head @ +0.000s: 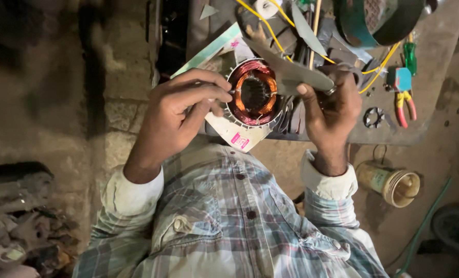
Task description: The person cuts a piece of gray sheet material with shears and then wraps it around a copper-wound stator core. The person handles the stator core and the cut sheet, positioning the sheet around the core's outer surface.
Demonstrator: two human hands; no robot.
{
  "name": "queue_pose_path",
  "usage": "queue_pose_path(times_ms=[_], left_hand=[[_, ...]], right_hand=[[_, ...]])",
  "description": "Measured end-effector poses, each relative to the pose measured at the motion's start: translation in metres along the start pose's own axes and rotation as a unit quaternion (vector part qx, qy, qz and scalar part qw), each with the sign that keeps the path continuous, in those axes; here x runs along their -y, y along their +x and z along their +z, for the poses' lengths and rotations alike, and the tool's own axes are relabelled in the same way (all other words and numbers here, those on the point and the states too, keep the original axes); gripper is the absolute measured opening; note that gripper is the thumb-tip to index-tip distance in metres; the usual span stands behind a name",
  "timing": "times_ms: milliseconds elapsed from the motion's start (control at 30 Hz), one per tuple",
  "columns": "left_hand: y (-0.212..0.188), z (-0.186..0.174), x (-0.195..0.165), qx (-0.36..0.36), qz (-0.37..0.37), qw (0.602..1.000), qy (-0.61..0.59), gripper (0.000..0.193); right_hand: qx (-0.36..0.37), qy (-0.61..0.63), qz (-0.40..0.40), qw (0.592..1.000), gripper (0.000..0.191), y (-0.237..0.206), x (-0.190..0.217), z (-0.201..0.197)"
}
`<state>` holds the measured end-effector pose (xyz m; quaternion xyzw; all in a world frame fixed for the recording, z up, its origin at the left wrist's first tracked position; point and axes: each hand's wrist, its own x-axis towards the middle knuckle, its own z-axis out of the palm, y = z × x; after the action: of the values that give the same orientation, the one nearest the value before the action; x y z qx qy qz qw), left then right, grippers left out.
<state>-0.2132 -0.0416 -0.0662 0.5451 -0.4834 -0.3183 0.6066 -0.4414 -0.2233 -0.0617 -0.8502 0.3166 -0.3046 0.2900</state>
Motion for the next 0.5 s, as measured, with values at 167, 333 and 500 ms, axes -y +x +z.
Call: queue_pose_path(times_ms=[167, 333, 500], left_hand=[[-0.006, 0.005, 0.007, -0.030, 0.015, 0.999, 0.041, 0.012], [0.001, 0.009, 0.013, -0.109, 0.029, 0.992, 0.053, 0.019], [0.012, 0.006, 0.011, -0.125, 0.095, 0.981, 0.115, 0.052]], right_hand=[[0.022, 0.000, -0.069, 0.997, 0.028, 0.004, -0.006, -0.001], [0.064, -0.059, -0.145, 0.986, 0.024, 0.016, -0.003, -0.002], [0.089, -0.081, -0.167, 0.979, 0.027, 0.028, 0.004, -0.002]])
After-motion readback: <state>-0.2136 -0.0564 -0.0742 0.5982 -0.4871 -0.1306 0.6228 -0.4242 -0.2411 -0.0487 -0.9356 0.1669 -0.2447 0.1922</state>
